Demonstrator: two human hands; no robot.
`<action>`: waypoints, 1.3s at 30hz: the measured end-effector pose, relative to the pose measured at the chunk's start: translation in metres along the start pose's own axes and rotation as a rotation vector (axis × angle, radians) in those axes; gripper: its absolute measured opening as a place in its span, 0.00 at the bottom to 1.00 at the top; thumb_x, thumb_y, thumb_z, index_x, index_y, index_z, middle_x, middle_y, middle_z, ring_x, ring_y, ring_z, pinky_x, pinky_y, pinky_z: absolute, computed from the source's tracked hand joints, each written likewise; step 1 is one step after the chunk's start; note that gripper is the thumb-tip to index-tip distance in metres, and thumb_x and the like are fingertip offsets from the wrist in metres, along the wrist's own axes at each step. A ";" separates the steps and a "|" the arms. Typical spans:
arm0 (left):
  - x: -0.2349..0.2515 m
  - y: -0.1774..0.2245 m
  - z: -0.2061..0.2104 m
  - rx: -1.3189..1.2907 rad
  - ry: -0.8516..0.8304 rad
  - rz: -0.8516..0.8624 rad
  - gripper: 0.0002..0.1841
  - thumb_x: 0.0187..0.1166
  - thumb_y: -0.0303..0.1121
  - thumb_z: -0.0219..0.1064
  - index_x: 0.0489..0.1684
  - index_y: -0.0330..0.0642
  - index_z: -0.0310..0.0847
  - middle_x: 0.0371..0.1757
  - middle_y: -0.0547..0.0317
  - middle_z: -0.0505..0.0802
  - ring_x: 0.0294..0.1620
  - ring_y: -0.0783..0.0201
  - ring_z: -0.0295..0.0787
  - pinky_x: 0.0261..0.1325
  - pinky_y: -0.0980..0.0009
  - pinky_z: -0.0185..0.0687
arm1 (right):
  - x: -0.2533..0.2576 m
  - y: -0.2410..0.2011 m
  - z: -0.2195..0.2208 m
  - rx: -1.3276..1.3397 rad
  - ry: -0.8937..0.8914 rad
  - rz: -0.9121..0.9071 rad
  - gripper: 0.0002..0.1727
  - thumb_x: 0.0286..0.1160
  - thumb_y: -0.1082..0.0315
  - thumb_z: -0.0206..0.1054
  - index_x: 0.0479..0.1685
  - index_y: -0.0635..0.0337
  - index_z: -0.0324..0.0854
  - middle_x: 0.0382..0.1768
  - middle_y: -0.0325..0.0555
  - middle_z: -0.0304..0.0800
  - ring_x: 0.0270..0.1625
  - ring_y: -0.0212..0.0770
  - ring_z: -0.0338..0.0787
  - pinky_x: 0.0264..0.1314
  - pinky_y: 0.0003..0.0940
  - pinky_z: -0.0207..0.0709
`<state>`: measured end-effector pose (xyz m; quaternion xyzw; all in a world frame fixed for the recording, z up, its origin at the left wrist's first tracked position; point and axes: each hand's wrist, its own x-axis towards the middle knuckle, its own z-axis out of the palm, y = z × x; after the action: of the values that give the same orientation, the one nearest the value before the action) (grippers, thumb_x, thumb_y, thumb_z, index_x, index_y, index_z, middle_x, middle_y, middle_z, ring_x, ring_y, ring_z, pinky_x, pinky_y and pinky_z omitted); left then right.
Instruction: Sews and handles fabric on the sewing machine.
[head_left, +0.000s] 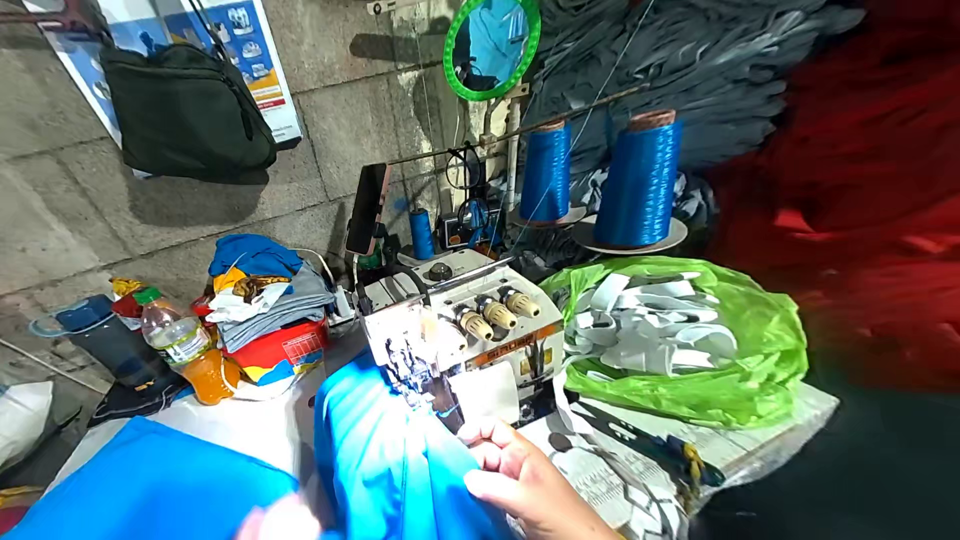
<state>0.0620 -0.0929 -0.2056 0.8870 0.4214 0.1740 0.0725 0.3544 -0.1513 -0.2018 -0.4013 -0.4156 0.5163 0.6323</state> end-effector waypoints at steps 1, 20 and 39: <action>0.004 -0.007 -0.021 0.083 0.107 -0.049 0.10 0.74 0.22 0.62 0.43 0.27 0.90 0.52 0.30 0.92 0.62 0.26 0.85 0.66 0.28 0.72 | -0.004 0.000 0.000 0.030 -0.003 0.023 0.23 0.61 0.85 0.66 0.56 0.57 0.72 0.29 0.30 0.91 0.32 0.26 0.90 0.39 0.25 0.85; 0.008 0.132 0.029 -1.187 -0.005 -0.049 0.11 0.82 0.22 0.57 0.53 0.23 0.81 0.46 0.62 0.92 0.45 0.79 0.89 0.52 0.75 0.87 | -0.067 -0.001 -0.010 0.260 -0.139 0.315 0.14 0.90 0.64 0.46 0.55 0.54 0.78 0.38 0.34 0.93 0.37 0.28 0.92 0.38 0.25 0.86; 0.025 0.130 0.022 -0.783 0.022 0.276 0.10 0.80 0.22 0.62 0.37 0.19 0.84 0.32 0.42 0.91 0.34 0.69 0.88 0.44 0.77 0.83 | -0.080 -0.015 -0.014 0.044 -0.133 0.081 0.12 0.73 0.81 0.63 0.43 0.52 0.85 0.35 0.24 0.92 0.36 0.21 0.89 0.42 0.22 0.83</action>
<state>0.1785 -0.1559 -0.1840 0.8387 0.2015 0.3388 0.3758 0.3627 -0.2338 -0.2018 -0.3687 -0.4284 0.5760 0.5905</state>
